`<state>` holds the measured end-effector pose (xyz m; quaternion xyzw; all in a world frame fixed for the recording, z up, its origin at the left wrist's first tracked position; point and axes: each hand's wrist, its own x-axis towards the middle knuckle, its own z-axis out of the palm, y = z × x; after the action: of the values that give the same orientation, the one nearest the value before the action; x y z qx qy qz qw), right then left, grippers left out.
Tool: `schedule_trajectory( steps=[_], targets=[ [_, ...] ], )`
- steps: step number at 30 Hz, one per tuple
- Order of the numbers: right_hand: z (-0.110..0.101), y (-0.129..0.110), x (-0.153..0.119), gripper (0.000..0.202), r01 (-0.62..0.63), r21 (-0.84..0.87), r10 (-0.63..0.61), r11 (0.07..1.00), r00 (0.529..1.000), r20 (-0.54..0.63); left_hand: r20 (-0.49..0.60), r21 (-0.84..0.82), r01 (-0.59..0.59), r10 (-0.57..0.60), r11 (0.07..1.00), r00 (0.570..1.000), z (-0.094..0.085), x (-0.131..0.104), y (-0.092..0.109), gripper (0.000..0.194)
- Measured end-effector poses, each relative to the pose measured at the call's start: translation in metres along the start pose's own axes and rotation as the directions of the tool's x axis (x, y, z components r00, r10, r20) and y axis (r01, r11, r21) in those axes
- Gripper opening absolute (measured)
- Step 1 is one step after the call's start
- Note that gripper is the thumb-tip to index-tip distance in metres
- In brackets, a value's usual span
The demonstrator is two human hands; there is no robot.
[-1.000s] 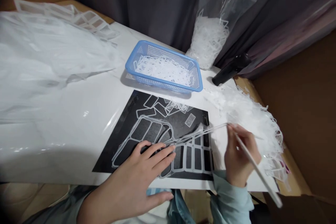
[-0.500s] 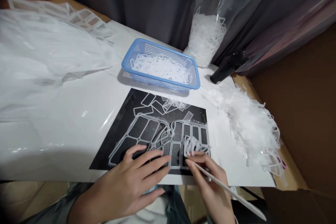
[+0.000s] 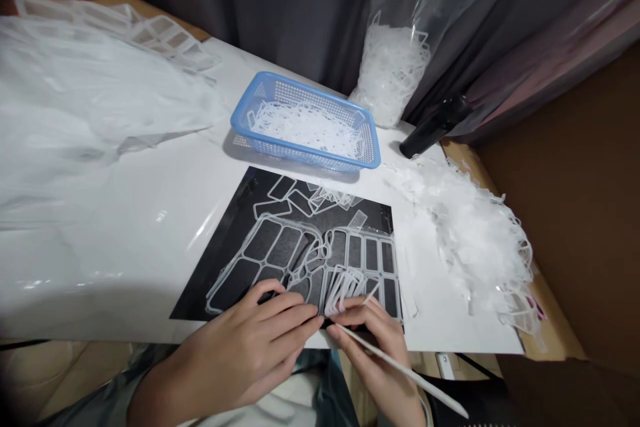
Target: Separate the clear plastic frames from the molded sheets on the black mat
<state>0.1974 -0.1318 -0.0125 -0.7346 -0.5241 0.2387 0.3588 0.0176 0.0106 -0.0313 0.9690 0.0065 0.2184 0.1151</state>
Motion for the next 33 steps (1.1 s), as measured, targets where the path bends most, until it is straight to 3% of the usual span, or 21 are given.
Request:
schedule_trajectory(
  steps=[9, 20, 27, 33],
  targets=[
    [0.006, 0.003, -0.002, 0.005, 0.003, -0.047, -0.007, 0.999, 0.997, -0.073, 0.013, -0.019, 0.026, -0.025, 0.999, 1.000, 0.000, -0.001, 0.001, 0.023],
    [0.009, 0.007, -0.005, 0.015, 0.179, -0.152, -0.197, 0.972, 0.974, -0.110, 0.011, 0.022, 0.016, -0.016, 1.000, 1.000, 0.000, 0.000, 0.000, 0.026],
    [0.003, 0.005, -0.012, 0.010, 0.036, -0.068, -0.039, 0.997, 0.998, -0.053, -0.010, 0.040, 0.013, -0.013, 0.999, 1.000, 0.002, -0.001, 0.000, 0.025],
    [0.006, 0.002, -0.012, 0.008, 0.037, -0.058, -0.038, 0.998, 0.999, -0.027, -0.015, 0.041, 0.027, -0.026, 0.999, 1.000, 0.003, -0.002, 0.000, 0.024]
  ],
)
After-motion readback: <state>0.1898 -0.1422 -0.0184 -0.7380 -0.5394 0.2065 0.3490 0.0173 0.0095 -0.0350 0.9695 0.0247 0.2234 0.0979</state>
